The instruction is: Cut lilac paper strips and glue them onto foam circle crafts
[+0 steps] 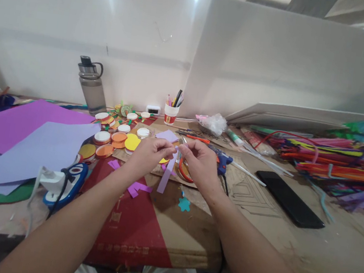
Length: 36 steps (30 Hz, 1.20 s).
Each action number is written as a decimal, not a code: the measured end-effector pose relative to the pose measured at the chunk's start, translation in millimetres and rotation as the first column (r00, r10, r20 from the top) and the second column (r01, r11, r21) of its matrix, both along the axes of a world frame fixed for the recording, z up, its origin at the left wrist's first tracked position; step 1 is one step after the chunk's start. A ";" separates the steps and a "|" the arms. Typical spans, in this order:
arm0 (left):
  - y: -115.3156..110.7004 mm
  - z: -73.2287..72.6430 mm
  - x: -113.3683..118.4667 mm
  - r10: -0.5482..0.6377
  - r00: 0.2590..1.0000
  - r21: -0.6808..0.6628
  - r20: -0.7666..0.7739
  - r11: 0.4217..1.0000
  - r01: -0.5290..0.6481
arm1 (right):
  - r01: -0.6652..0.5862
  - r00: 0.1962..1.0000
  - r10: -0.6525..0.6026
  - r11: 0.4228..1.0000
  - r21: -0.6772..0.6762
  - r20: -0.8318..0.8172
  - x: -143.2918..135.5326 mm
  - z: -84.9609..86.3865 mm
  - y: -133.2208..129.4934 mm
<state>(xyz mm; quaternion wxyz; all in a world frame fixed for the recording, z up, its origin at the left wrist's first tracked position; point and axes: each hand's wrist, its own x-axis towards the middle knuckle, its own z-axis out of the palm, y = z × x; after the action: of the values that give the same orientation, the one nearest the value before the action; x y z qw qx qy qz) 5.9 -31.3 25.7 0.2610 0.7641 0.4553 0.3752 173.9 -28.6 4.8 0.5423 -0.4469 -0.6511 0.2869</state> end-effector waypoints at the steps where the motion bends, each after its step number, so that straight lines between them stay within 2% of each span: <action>1: 0.1 -0.1 0.1 -0.002 1.000 0.001 -0.005 1.000 0.002 | 0.008 1.000 -0.008 1.000 -0.004 0.003 0.4 0.5 -0.1; 14: 3.3 -0.8 -1.7 0.021 1.000 -0.055 -0.020 0.998 -0.022 | 0.081 0.994 -0.085 0.996 0.045 0.075 3.6 2.9 1.1; 22: 8.8 -4.5 -5.4 -0.009 0.997 -0.072 -0.075 0.997 0.004 | 0.124 0.988 -0.126 0.992 0.030 0.085 7.2 -2.0 7.9; 25: 10.2 -5.3 -5.6 -0.008 0.997 -0.105 -0.081 0.994 -0.001 | 0.129 0.986 -0.131 0.991 0.029 0.099 8.1 -3.3 9.8; 32: 13.2 -7.4 -7.1 0.001 0.994 -0.085 -0.112 0.996 -0.010 | 0.143 0.981 -0.147 0.989 0.043 0.124 8.6 -5.8 11.3; 36: 14.6 -8.8 -8.3 -0.021 0.997 -0.134 -0.073 0.991 0.011 | 0.131 0.986 -0.131 0.991 0.008 0.099 9.3 -5.6 13.1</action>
<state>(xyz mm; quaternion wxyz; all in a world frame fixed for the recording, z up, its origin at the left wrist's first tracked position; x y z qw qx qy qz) -2.4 -16.7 16.9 0.2975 0.7620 0.4824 0.3133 183.2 -15.5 -0.8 0.5273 -0.5018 -0.6467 0.2277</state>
